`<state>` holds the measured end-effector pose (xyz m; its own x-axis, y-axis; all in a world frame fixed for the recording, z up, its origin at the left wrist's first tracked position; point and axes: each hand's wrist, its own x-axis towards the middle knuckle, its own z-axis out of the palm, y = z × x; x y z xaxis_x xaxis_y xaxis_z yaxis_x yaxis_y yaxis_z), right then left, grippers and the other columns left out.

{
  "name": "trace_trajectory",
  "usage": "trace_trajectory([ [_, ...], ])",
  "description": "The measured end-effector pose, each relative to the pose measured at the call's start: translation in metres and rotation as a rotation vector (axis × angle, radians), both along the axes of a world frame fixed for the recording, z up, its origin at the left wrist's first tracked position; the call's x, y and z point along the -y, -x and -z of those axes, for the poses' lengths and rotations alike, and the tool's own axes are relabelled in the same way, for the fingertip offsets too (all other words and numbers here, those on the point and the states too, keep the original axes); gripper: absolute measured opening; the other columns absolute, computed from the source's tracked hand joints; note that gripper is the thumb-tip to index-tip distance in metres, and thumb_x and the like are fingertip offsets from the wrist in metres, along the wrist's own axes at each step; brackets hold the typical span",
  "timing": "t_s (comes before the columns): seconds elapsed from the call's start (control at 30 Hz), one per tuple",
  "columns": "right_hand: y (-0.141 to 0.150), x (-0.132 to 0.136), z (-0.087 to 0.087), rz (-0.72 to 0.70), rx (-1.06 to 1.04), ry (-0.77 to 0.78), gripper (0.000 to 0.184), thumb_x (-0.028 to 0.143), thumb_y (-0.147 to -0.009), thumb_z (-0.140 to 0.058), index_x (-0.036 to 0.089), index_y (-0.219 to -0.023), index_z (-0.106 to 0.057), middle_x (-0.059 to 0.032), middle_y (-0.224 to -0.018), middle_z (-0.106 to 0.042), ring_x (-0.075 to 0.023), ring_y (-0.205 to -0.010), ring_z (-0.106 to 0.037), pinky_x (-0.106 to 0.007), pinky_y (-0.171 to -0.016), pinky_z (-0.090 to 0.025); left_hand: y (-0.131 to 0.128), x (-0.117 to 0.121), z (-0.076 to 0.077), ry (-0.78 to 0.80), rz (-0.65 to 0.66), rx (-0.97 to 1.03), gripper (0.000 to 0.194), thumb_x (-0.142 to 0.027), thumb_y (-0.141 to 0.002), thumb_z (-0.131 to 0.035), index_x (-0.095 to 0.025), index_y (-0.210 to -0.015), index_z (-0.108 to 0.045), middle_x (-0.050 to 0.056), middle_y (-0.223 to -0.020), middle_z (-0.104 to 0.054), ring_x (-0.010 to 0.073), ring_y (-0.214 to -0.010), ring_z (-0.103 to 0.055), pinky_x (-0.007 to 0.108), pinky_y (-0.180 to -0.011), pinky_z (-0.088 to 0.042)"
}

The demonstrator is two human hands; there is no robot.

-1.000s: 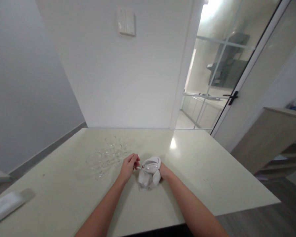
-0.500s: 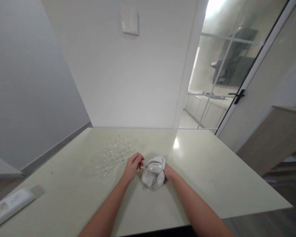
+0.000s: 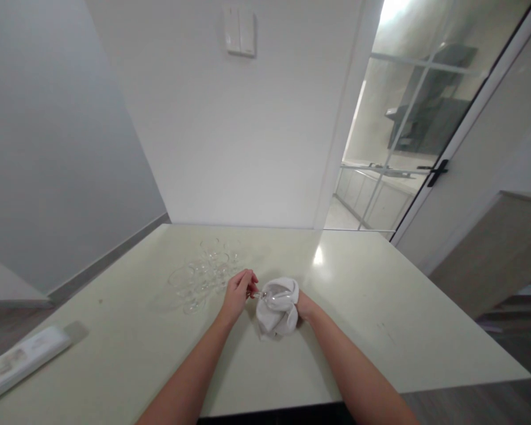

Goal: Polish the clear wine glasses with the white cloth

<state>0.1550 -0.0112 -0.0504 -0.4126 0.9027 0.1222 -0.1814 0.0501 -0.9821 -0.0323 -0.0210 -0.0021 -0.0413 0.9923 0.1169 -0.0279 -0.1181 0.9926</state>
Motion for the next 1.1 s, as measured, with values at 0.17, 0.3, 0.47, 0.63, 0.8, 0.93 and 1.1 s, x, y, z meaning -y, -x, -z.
trace_trajectory([
  [0.17,0.004,0.002,-0.003,0.007,-0.110,0.095,0.042,0.050,-0.062,-0.082,0.016,-0.086,-0.074,-0.0099,-0.085,-0.074,-0.0260,-0.090,-0.068,-0.040,-0.084,-0.055,-0.001,0.001,-0.001,0.001,0.026,0.006,0.038,-0.054,-0.080,-0.054,-0.018,-0.068,-0.057,-0.002,-0.051,-0.056,0.0099,-0.042,-0.048,0.019,-0.038,-0.028],
  [0.3,0.008,0.003,-0.007,0.017,-0.096,0.115,0.045,0.055,-0.063,-0.079,0.016,-0.085,-0.074,-0.0098,-0.084,-0.075,-0.0270,-0.091,-0.069,-0.040,-0.083,-0.055,-0.001,0.000,-0.003,0.011,0.019,0.001,0.039,-0.055,-0.079,-0.055,-0.018,-0.068,-0.057,-0.002,-0.051,-0.056,0.0104,-0.042,-0.049,0.019,-0.038,-0.028],
  [0.47,0.007,0.002,-0.006,0.037,-0.025,0.051,0.040,0.052,-0.065,-0.079,0.016,-0.081,-0.075,-0.0099,-0.085,-0.075,-0.0275,-0.093,-0.069,-0.040,-0.084,-0.055,-0.001,0.000,-0.002,0.014,0.009,0.002,0.038,-0.054,-0.079,-0.055,-0.018,-0.068,-0.058,-0.001,-0.052,-0.055,0.0103,-0.042,-0.049,0.019,-0.038,-0.028],
  [0.63,0.006,0.003,-0.007,0.071,-0.008,0.073,0.040,0.054,-0.065,-0.079,0.017,-0.078,-0.075,-0.0110,-0.085,-0.075,-0.0283,-0.092,-0.069,-0.041,-0.084,-0.055,-0.001,0.000,-0.002,0.009,0.018,-0.005,0.038,-0.054,-0.079,-0.055,-0.018,-0.068,-0.058,-0.001,-0.052,-0.056,0.0104,-0.042,-0.048,0.019,-0.038,-0.029],
  [0.8,0.007,0.005,-0.012,0.052,-0.018,0.053,0.041,0.056,-0.063,-0.080,0.018,-0.079,-0.075,-0.0110,-0.085,-0.075,-0.0297,-0.095,-0.068,-0.042,-0.085,-0.055,-0.001,0.000,-0.002,0.002,0.021,-0.007,0.039,-0.055,-0.080,-0.055,-0.018,-0.068,-0.058,-0.001,-0.052,-0.056,0.0098,-0.042,-0.047,0.019,-0.038,-0.027],
  [0.93,0.006,0.004,-0.010,0.041,-0.019,0.058,0.040,0.055,-0.063,-0.081,0.019,-0.080,-0.076,-0.0110,-0.085,-0.075,-0.0302,-0.095,-0.068,-0.042,-0.084,-0.056,-0.001,-0.001,0.000,0.003,0.032,0.007,0.038,-0.054,-0.080,-0.057,-0.017,-0.068,-0.058,-0.001,-0.052,-0.055,0.0096,-0.042,-0.048,0.019,-0.038,-0.027],
  [1.1,0.005,0.002,-0.007,0.047,-0.047,0.051,0.036,0.048,-0.063,-0.083,0.018,-0.080,-0.075,-0.0105,-0.086,-0.076,-0.0298,-0.095,-0.069,-0.042,-0.085,-0.055,0.000,-0.002,0.003,0.018,0.026,0.039,0.041,-0.056,-0.081,-0.054,-0.017,-0.069,-0.059,-0.001,-0.052,-0.056,0.0096,-0.042,-0.048,0.019,-0.038,-0.029],
])
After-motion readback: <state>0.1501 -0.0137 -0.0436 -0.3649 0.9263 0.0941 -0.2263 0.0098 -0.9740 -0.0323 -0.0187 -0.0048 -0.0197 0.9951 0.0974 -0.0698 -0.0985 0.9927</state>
